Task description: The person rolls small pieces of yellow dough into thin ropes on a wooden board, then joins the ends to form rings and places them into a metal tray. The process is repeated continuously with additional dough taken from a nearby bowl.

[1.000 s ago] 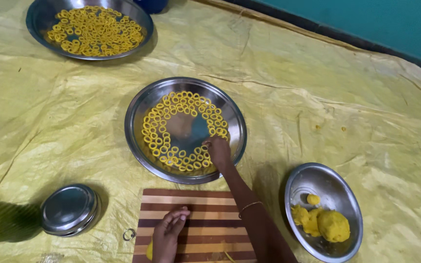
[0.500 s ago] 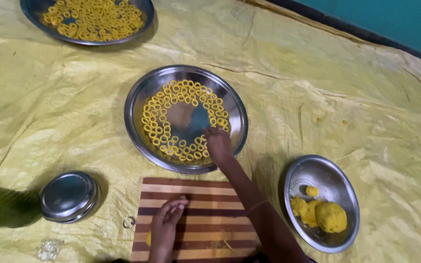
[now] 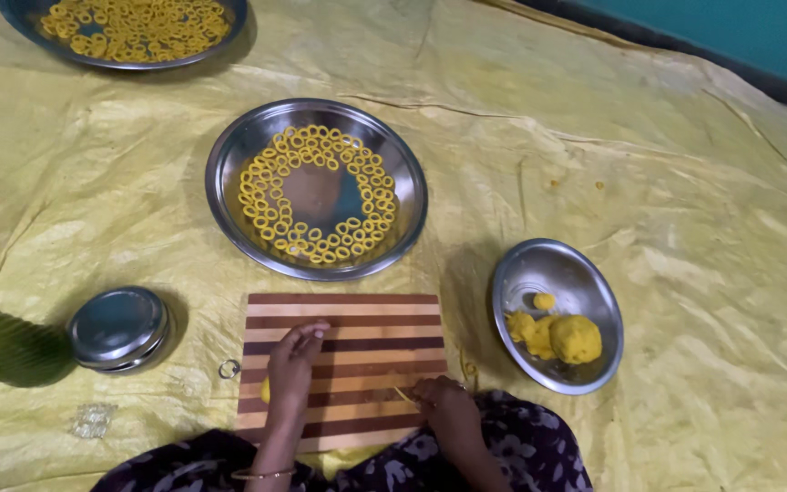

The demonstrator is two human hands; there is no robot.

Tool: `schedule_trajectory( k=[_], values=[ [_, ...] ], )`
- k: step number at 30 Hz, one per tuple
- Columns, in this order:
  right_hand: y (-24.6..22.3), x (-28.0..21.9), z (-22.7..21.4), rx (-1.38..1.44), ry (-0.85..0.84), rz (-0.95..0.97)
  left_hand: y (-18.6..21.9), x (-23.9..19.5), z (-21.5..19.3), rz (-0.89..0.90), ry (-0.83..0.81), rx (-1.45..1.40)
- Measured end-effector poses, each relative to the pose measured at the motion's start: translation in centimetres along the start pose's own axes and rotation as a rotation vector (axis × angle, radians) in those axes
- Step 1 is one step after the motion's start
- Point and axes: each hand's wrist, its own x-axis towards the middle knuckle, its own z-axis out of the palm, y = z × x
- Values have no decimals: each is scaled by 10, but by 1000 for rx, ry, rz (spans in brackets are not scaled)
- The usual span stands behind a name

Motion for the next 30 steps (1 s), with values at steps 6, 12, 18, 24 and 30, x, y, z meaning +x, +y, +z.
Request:
schedule_trajectory(
  k=[6,12,18,24,30],
  values=[
    [13,-1,18,-182,-52,103,13,-16,0,-74,51,129],
    [22,-1,22,58,-4,63,16,-25,-27,42,207,1041],
    [24,6,26,484,22,119,-11,-27,-18,54,244,1300],
    [22,13,18,705,33,119,-14,-19,-3,-165,-321,461],
    [5,9,3,857,14,32,-7,-44,14,-270,-632,293]
  ],
)
